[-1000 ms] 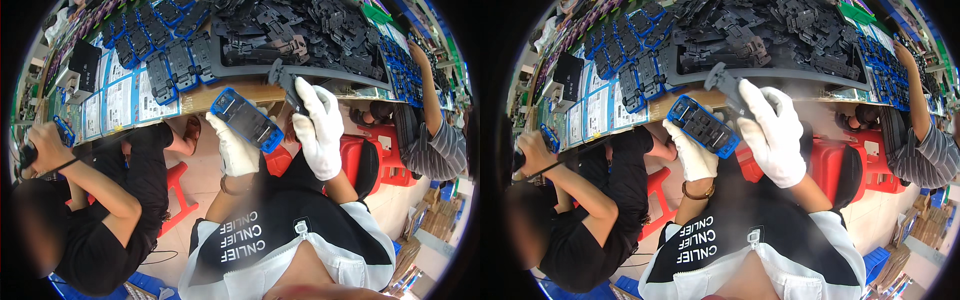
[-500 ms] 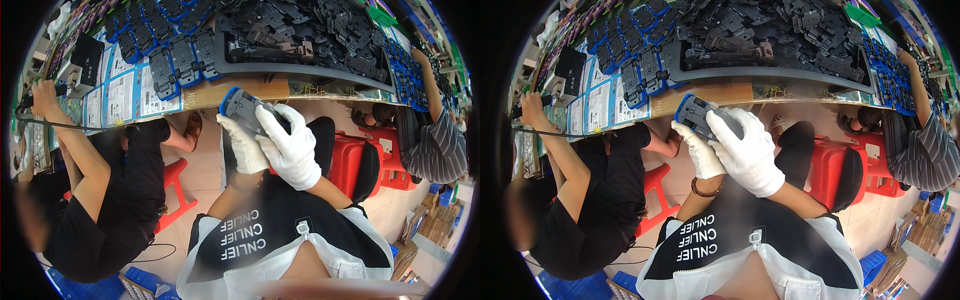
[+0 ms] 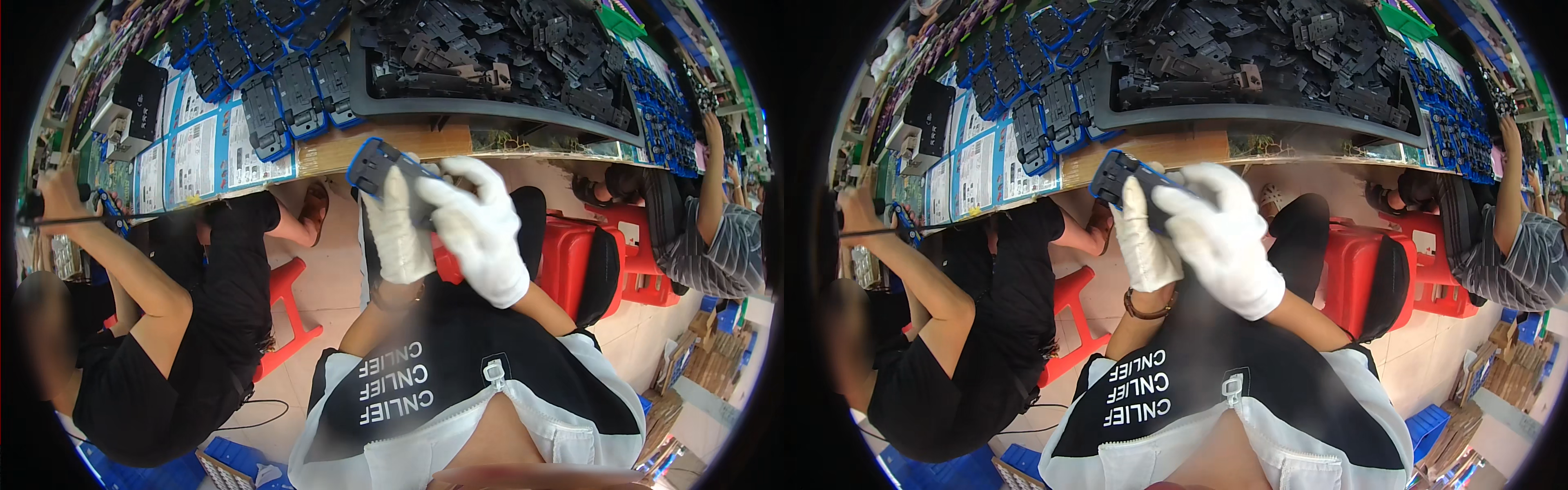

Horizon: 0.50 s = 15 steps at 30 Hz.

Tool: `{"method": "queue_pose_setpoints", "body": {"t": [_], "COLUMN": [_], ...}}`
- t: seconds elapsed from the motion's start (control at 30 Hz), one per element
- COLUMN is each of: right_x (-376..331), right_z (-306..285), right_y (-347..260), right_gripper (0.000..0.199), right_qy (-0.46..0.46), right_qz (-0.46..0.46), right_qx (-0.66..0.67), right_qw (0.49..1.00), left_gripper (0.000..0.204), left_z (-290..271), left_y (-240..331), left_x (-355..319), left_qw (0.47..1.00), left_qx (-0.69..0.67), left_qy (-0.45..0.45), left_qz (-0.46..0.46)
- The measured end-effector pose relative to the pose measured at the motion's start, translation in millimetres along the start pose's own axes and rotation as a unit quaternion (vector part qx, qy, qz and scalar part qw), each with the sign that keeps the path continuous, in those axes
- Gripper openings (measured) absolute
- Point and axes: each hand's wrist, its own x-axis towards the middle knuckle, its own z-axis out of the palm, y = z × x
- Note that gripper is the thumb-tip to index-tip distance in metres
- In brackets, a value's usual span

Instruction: The person assembles toy cars by taking plastic cover pieces from a tray and attaching them onto the toy car bases by hand.

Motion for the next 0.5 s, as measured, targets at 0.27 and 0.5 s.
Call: {"method": "queue_pose_setpoints", "body": {"t": [0.27,0.5], "right_x": [-6,-19], "right_z": [-7,9], "right_y": [3,1], "right_gripper": [0.061,0.067], "right_qy": [-0.095,-0.07], "right_qz": [0.359,0.331], "right_qx": [0.468,0.477], "right_qw": [0.802,0.811], "left_gripper": [0.038,0.033], "left_z": [-1,3], "left_y": [8,2], "left_x": [7,3], "left_qw": [0.998,0.991], "left_qx": [0.034,0.077], "left_qy": [0.015,0.023], "left_qz": [0.051,0.111]}}
